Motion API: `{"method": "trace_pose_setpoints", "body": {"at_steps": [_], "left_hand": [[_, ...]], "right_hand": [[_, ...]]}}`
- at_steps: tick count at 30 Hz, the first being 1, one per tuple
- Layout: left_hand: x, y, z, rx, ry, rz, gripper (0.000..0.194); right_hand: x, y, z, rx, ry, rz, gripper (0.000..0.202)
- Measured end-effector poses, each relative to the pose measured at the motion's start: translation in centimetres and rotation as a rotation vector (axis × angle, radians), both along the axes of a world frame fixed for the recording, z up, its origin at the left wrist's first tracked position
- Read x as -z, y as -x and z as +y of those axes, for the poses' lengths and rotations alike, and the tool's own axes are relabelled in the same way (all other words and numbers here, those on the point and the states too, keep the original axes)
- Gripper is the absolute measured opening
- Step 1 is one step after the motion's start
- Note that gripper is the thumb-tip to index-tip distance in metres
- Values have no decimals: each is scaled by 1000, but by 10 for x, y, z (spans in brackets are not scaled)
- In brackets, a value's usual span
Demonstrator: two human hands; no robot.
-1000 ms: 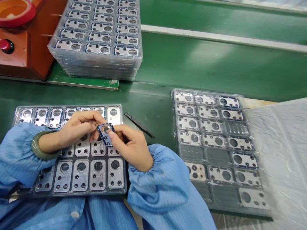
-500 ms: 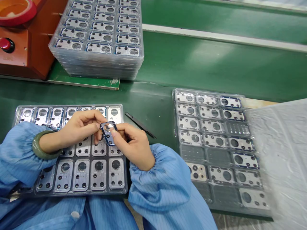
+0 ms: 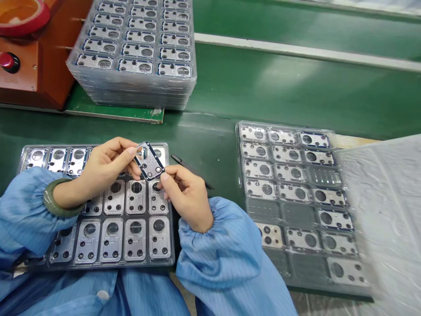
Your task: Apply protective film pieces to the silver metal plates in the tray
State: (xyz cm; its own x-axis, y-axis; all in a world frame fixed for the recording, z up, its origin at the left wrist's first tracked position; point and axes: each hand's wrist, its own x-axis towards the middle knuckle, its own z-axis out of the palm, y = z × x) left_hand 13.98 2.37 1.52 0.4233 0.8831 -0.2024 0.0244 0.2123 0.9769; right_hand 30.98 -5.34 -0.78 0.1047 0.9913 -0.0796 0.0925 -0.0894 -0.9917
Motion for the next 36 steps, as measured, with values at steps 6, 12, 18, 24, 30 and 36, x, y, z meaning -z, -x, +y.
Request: {"method": "trace_pose_setpoints", "body": {"at_steps": [6, 12, 18, 24, 30, 36], "left_hand": [[2, 0, -2, 2, -21, -13, 20], [0, -2, 5, 13, -11, 79, 20], [10, -3, 10, 80, -3, 160, 35], [9, 0, 8, 81, -161, 188, 30], [9, -2, 7, 119, -97, 108, 12], [5, -3, 9, 124, -128, -13, 12]], "right_hand": [[0, 2, 0, 21, 35, 4, 13], [2, 3, 2, 115, -19, -21, 15], [9, 5, 6, 220, -90, -287, 11], [9, 2, 8, 52, -435, -601, 8], [14, 0, 13, -78, -517, -728, 10], [20, -1, 16, 33, -580, -676, 9]]}}
